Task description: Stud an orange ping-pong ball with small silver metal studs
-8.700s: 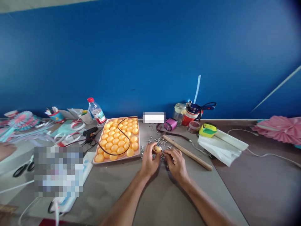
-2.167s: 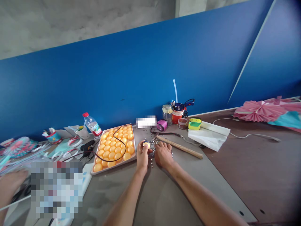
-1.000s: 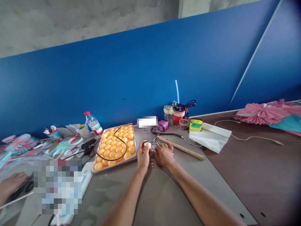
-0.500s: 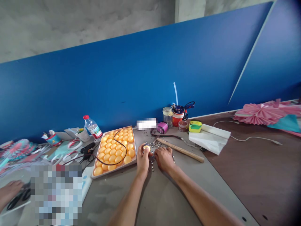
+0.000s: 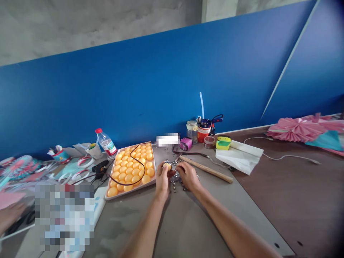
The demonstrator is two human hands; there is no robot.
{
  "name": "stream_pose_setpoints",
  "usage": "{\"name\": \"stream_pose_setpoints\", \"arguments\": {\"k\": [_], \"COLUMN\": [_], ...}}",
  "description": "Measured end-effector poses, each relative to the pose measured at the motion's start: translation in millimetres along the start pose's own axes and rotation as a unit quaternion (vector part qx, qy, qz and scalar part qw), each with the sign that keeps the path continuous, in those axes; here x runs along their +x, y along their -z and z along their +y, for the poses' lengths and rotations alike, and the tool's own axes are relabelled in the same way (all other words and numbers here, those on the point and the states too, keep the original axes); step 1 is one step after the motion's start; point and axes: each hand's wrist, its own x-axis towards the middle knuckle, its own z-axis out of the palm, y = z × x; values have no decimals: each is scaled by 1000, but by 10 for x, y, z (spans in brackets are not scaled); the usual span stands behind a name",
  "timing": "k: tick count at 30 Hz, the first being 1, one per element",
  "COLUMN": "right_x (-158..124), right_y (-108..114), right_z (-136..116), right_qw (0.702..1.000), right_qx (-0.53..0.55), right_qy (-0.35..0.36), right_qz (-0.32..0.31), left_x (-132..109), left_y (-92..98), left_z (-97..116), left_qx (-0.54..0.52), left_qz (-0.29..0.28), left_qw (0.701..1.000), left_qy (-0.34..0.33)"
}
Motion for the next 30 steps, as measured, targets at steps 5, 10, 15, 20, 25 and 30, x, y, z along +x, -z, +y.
{"name": "stream_pose_setpoints", "arguments": {"k": [5, 10, 15, 20, 25, 30], "right_x": [26, 42, 35, 10, 17, 11], "right_y": [-35, -95, -102, -95, -87, -88], "right_z": [46, 63, 19, -24, -20, -16], "right_qw": [989, 953, 923, 920, 915, 904], "right_qx": [134, 272, 350, 350, 364, 392], "right_qy": [-49, -123, -158, -159, -154, -151], "right_qz": [-25, -49, -34, -73, -78, -74], "left_x": [-13, -16, 14, 26, -20, -54], "left_y": [-13, -13, 3, 7, -34, -67], "left_z": [62, 91, 67, 18, 22, 66], "left_qx": [-65, -101, -107, -100, -94, -94], "left_qz": [-24, -57, -49, -68, -81, -91], "left_qw": [996, 991, 990, 988, 989, 989], "left_qy": [47, 73, 72, 96, 81, 65]}}
